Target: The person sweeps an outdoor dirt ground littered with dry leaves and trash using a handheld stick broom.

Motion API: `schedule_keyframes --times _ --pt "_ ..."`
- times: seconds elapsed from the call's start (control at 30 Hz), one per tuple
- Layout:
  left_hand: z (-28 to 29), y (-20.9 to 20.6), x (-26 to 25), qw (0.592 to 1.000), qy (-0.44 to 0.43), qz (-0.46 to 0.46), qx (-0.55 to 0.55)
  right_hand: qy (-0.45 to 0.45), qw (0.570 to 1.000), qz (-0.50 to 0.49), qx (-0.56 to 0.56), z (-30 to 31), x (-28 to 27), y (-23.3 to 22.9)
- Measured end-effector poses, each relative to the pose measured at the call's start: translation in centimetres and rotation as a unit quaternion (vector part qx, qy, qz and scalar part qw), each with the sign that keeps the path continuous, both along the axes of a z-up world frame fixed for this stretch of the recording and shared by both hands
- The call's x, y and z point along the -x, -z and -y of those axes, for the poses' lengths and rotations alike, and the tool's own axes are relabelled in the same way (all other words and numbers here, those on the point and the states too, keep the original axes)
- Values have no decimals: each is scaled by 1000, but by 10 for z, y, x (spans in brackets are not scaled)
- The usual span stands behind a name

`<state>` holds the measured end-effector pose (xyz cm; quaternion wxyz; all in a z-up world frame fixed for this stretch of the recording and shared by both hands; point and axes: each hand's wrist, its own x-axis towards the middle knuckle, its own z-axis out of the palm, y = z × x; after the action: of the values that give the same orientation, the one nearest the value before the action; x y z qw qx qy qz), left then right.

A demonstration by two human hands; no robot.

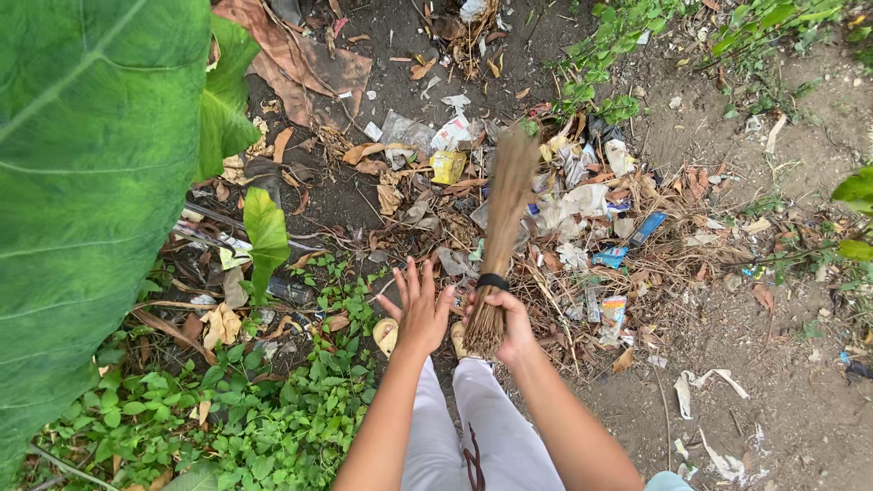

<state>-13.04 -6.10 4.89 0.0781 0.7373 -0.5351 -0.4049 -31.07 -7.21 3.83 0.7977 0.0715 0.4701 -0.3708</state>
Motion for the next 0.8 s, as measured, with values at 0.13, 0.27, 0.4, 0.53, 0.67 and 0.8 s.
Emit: schedule_keyframes --times 0.13,0.27,0.4,0.53,0.67,0.8 --pt "-3 4 -12 1000 -14 12 16 -76 995 71 -11 -4 -29 51" --pt "-6 8 -28 1000 -19 21 14 -156 982 38 -103 -4 -68 72" --pt "-12 12 -45 999 -26 17 15 -142 979 90 -115 2 -72 100" --pt "-18 19 -70 999 -44 22 10 -90 991 38 -90 8 -30 115" --pt "-23 22 -93 998 -53 23 -3 -37 999 -12 -33 4 -27 95" --pt "-16 15 -105 999 -39 16 3 -14 997 -72 -37 10 -36 55"
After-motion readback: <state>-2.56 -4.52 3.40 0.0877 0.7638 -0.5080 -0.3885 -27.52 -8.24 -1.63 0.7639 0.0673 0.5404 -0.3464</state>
